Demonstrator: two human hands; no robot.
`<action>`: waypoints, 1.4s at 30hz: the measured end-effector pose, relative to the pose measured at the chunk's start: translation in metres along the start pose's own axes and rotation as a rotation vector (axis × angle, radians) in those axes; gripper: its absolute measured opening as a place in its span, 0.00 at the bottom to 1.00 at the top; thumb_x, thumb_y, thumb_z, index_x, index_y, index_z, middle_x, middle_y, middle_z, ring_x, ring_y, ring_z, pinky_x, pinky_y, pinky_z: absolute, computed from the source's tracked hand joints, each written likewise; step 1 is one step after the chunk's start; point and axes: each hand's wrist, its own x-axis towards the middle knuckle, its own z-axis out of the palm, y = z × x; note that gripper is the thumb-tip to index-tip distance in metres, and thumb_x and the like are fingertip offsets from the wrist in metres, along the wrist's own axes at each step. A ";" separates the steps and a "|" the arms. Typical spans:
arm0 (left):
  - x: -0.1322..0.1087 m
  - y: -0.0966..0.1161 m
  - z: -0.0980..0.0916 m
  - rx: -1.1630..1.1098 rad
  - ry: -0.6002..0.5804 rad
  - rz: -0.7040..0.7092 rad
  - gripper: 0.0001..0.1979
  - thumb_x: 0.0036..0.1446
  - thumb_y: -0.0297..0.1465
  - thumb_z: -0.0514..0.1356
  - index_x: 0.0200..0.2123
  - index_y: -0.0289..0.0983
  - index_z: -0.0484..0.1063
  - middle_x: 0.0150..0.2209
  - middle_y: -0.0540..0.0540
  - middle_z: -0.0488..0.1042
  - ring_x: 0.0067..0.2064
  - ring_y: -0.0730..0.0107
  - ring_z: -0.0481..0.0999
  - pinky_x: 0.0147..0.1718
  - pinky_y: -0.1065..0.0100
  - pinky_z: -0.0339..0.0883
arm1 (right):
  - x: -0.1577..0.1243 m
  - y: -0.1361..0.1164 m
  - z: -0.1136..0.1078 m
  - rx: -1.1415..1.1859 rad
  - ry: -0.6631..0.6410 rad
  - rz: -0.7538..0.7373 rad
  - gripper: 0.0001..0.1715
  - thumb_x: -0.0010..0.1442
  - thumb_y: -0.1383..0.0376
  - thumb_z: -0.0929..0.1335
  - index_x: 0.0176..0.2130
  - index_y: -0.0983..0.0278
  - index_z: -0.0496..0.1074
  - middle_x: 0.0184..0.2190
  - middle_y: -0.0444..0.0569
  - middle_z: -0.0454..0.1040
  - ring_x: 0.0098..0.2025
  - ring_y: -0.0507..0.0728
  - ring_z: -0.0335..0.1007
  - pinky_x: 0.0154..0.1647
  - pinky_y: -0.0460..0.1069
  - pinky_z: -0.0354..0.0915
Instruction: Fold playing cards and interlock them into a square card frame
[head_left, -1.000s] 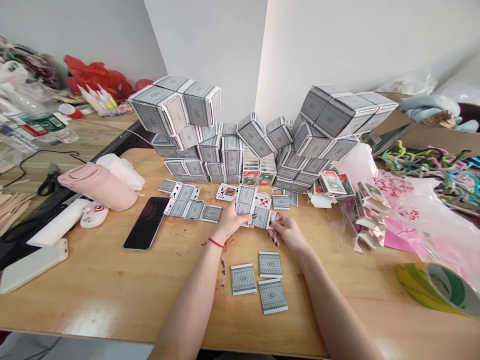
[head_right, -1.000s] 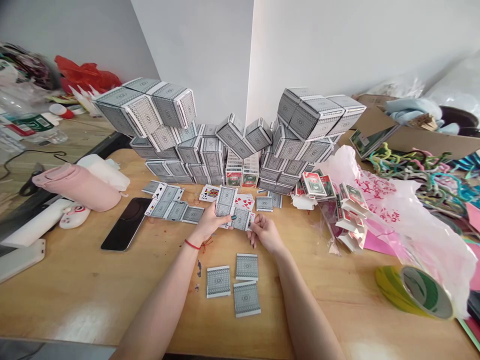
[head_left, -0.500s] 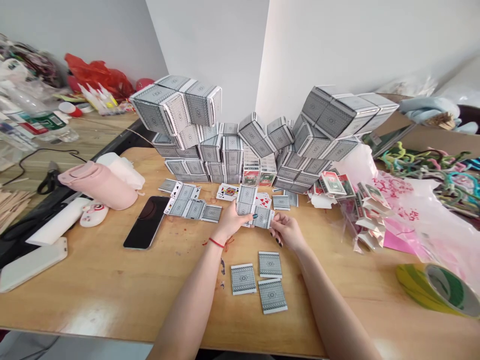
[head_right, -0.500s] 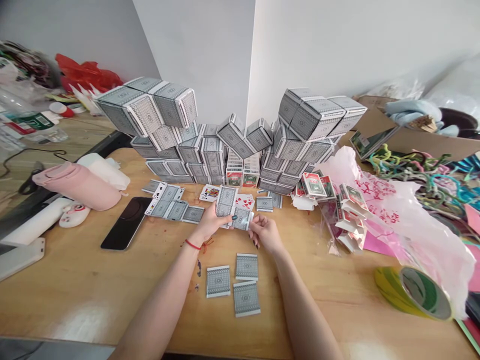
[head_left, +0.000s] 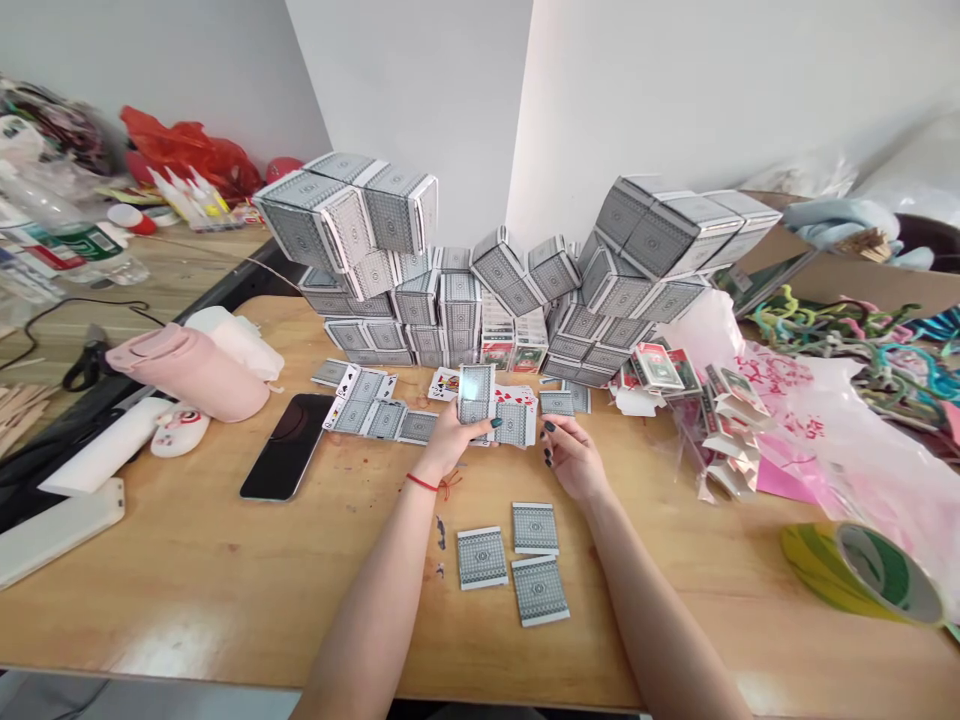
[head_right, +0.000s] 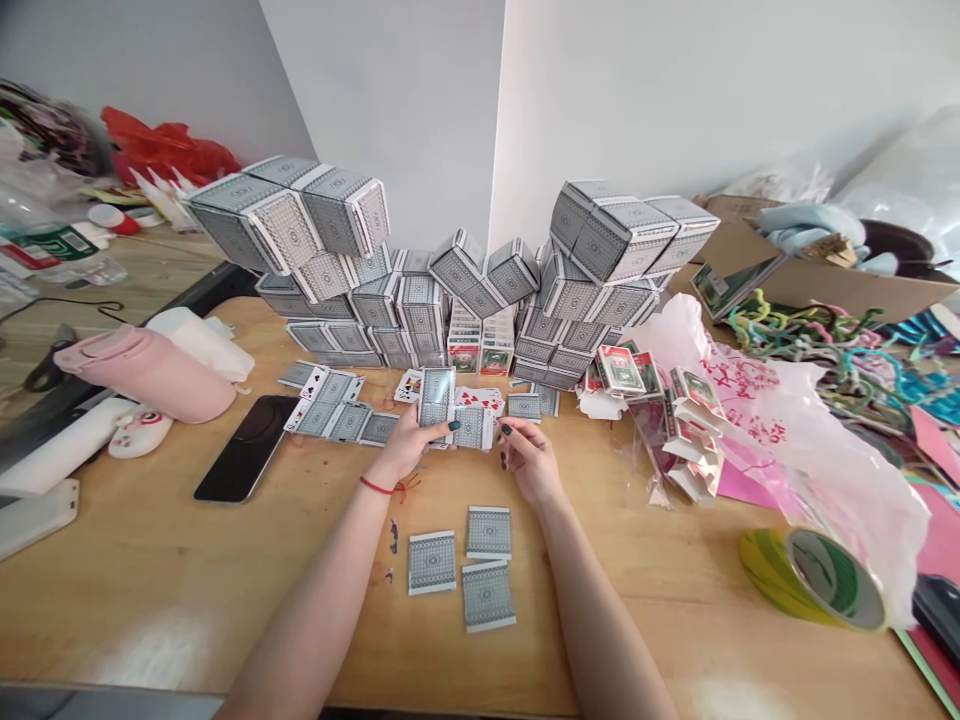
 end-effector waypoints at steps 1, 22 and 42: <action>0.000 0.000 -0.001 0.002 0.006 -0.002 0.26 0.38 0.32 0.66 0.43 0.35 0.63 0.37 0.46 0.74 0.34 0.67 0.75 0.32 0.63 0.73 | 0.000 -0.001 0.000 0.034 0.018 -0.040 0.09 0.46 0.63 0.69 0.30 0.60 0.68 0.25 0.41 0.67 0.21 0.47 0.61 0.19 0.43 0.58; 0.001 -0.002 -0.001 -0.002 -0.002 0.012 0.27 0.37 0.32 0.66 0.43 0.35 0.63 0.36 0.45 0.74 0.33 0.67 0.74 0.29 0.64 0.73 | 0.004 0.006 -0.002 0.175 -0.103 -0.106 0.08 0.44 0.66 0.71 0.23 0.62 0.66 0.33 0.43 0.65 0.27 0.48 0.60 0.26 0.45 0.57; 0.000 0.001 0.004 0.033 -0.003 0.002 0.26 0.36 0.29 0.67 0.41 0.34 0.64 0.38 0.44 0.74 0.33 0.67 0.75 0.29 0.64 0.73 | 0.010 0.014 -0.005 0.009 -0.094 0.022 0.11 0.44 0.58 0.72 0.26 0.64 0.74 0.21 0.44 0.67 0.24 0.49 0.58 0.26 0.46 0.57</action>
